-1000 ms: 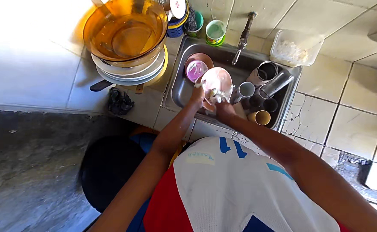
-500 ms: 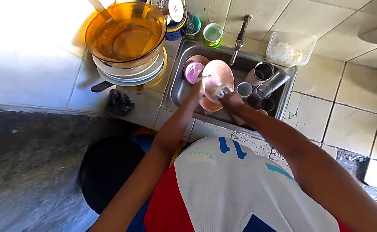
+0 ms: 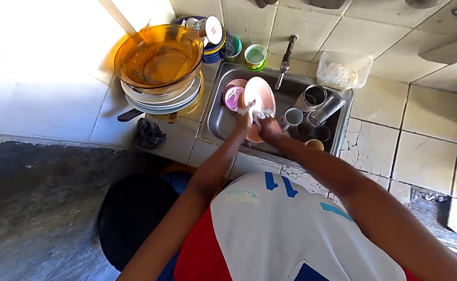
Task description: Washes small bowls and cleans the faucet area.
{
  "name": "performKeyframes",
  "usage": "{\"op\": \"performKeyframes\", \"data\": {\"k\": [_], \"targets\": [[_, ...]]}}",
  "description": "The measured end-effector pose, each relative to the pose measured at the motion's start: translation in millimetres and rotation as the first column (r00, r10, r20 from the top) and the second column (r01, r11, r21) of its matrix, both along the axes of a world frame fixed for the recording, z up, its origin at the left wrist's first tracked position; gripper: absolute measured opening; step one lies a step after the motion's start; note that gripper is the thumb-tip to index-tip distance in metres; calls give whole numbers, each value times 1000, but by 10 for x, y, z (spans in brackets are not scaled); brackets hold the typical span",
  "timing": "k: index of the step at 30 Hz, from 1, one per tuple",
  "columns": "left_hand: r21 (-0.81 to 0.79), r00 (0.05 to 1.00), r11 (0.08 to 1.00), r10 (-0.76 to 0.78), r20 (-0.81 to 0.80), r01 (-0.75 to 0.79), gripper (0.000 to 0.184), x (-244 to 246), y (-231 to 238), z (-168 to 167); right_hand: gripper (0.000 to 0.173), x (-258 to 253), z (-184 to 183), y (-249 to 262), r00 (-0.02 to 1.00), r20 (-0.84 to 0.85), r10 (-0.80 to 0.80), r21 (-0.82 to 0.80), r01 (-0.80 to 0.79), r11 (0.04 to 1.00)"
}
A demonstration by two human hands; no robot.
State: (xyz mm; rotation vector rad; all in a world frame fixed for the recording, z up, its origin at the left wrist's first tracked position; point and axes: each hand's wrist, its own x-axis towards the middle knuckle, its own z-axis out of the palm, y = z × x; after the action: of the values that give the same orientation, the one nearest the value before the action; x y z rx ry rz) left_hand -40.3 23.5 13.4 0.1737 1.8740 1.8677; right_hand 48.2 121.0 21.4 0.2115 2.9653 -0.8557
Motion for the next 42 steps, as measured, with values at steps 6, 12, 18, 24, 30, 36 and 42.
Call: {"op": "performKeyframes", "data": {"k": [6,12,18,24,30,36,42], "targets": [[-231,988,962,-135,75,149,52,-331,-291,115,39,178,-219,268,959,-45,278,33,-277,960],[-35,998,999,12,60,-10,64,-33,-44,-32,31,0,35,105,996,75,37,28,-39,999],[-66,997,998,19,80,-13,55,-70,-203,-66,45,118,-58,246,959,166,230,-94,-216,972],[23,920,980,-196,338,200,51,-198,-343,20,53,-150,70,710,921,300,249,281,-334,900],[33,945,985,-171,280,169,54,-267,-314,49,48,-53,111,181,911,87,403,-165,-386,908],[-6,950,993,-112,290,119,49,-279,-489,103,48,-75,155,620,916,238,322,285,-383,879],[-5,954,991,-129,271,135,55,-257,-271,26,51,-186,18,95,970,-102,220,-107,-230,967]]}}
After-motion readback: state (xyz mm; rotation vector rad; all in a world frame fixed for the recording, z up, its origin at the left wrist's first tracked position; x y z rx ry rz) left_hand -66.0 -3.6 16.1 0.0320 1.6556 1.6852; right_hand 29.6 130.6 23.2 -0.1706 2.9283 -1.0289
